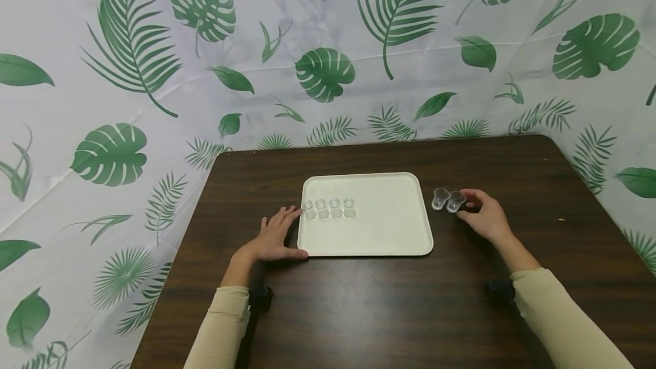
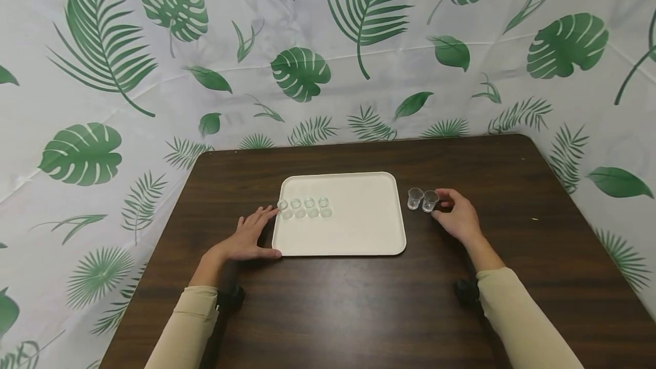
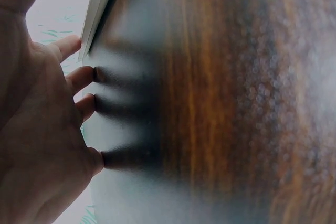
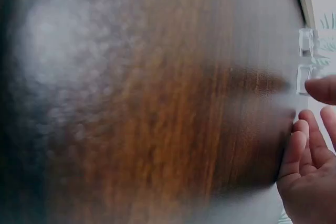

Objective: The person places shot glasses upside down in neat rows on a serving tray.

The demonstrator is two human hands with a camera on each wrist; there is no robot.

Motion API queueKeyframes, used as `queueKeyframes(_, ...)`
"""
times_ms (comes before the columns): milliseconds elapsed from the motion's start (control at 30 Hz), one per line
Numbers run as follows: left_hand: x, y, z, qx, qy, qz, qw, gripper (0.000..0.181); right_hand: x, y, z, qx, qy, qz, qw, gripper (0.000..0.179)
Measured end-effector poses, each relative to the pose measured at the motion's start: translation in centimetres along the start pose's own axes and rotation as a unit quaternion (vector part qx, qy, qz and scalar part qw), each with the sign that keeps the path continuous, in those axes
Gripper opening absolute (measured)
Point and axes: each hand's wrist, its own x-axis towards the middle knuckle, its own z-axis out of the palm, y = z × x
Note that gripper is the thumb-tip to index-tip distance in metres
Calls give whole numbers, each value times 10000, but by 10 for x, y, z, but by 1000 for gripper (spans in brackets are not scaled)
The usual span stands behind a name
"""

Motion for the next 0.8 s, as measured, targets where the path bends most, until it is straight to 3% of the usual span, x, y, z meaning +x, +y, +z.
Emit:
queueKeyframes(300,0,-1,0,11,-10,-16,10000,108,1,2,4,-258,-84,115,9996,42)
queueKeyframes(800,0,-2,-1,55,-63,-10,10000,107,-2,0,4,-179,-209,152,9995,40)
